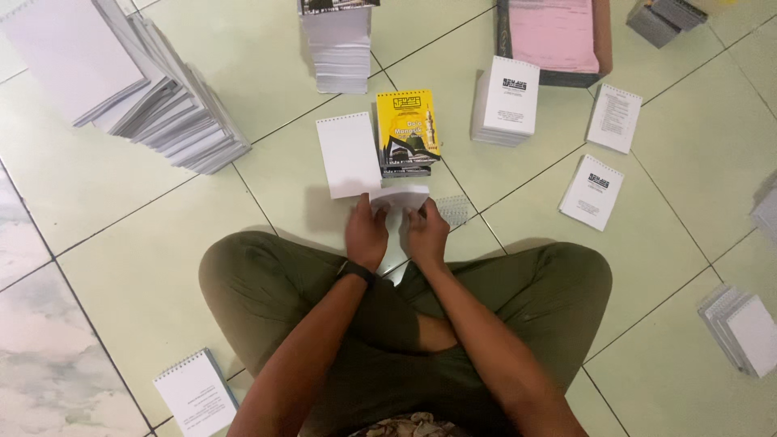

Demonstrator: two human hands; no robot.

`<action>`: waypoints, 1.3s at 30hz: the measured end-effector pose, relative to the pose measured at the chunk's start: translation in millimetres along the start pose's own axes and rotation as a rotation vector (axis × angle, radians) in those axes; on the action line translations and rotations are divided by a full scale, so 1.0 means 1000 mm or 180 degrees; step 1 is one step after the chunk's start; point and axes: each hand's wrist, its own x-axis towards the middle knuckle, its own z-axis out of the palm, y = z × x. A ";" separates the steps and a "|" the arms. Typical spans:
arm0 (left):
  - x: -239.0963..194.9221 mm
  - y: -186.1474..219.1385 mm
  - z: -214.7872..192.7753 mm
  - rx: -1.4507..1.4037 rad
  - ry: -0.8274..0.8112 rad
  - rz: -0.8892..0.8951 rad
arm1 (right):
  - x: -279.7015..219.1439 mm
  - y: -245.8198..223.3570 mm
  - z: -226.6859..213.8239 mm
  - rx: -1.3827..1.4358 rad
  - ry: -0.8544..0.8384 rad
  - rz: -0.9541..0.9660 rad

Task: The person sits on the floor and assembles small spiral notebooks by hand. They insert metal spiral bindings into the holes of the paper stacks, then place the completed notebooks into yellow covers and stack them.

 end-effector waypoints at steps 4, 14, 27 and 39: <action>0.007 0.008 -0.006 0.0353 0.0284 0.0800 | 0.007 -0.023 -0.025 0.0088 0.0021 -0.0139; 0.018 0.033 -0.039 -0.1145 0.0180 0.0278 | 0.078 -0.058 -0.109 -0.1426 -0.1349 -0.0682; 0.021 0.031 -0.032 -0.1417 0.0195 0.0094 | 0.080 -0.024 -0.131 -0.1011 -0.1190 -0.0538; 0.016 0.042 -0.030 -0.1402 0.0109 -0.0065 | 0.079 -0.046 -0.167 -0.1826 -0.1097 0.0638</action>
